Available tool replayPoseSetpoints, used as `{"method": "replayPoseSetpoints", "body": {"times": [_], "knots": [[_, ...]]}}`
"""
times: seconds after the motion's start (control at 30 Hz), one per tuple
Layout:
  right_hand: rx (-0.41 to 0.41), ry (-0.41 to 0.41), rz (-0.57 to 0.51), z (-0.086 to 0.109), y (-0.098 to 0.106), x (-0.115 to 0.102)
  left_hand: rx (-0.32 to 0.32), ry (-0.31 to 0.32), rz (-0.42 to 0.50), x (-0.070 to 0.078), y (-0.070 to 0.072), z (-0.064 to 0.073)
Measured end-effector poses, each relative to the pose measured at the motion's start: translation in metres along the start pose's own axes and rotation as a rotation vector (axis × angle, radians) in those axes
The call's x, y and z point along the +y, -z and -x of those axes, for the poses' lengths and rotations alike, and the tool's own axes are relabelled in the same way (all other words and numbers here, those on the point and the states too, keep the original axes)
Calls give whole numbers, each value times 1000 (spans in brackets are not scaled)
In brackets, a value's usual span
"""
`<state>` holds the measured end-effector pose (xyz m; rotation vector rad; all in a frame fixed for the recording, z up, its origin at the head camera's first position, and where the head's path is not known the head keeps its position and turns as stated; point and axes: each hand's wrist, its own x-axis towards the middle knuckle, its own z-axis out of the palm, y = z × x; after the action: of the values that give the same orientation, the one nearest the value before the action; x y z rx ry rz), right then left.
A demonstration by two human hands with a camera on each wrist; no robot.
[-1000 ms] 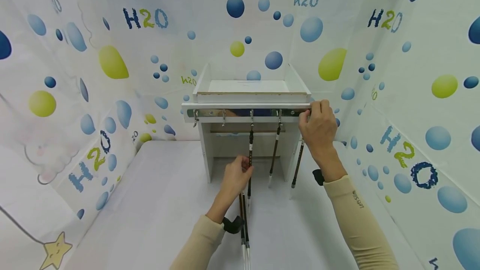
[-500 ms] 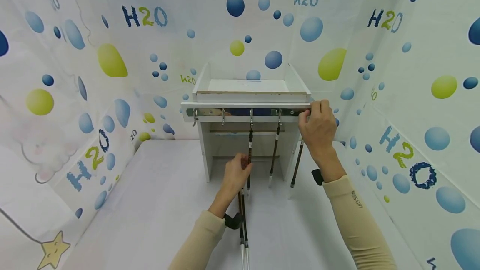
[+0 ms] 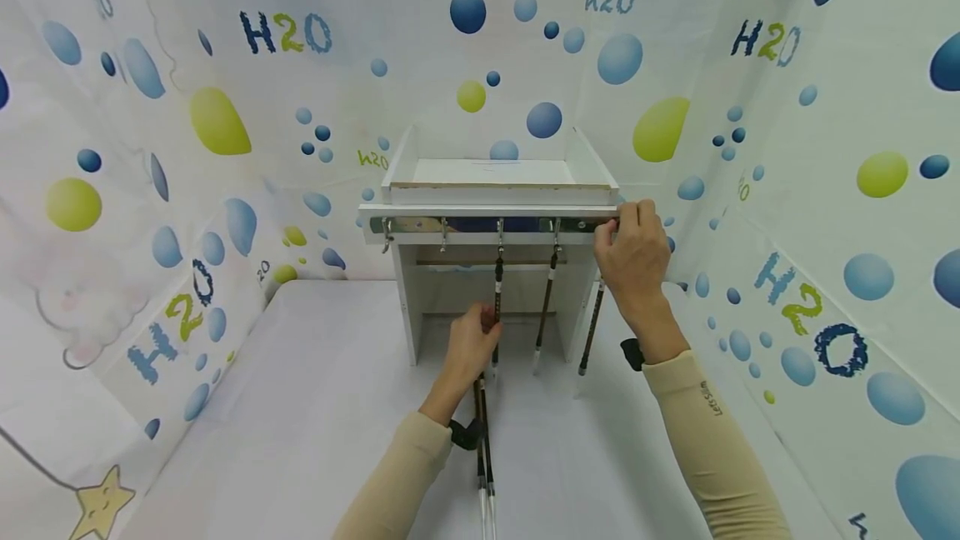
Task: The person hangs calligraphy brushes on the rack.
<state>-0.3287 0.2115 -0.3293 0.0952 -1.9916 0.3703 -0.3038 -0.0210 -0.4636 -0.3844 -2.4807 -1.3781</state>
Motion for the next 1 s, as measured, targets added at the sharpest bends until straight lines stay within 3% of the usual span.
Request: {"method": "replayPoseSetpoints", "body": {"times": [0.2, 0.43, 0.73, 1.0], "knots": [[10, 6, -6, 2, -2, -1, -9, 30, -5, -2, 1, 2], [8, 9, 2, 4, -4, -1, -3, 6, -13, -5, 2, 7], [19, 17, 10, 4, -5, 0, 24, 58, 7, -10, 7, 14], [40, 18, -1, 1, -4, 1, 22, 88, 16, -30, 11, 37]]}}
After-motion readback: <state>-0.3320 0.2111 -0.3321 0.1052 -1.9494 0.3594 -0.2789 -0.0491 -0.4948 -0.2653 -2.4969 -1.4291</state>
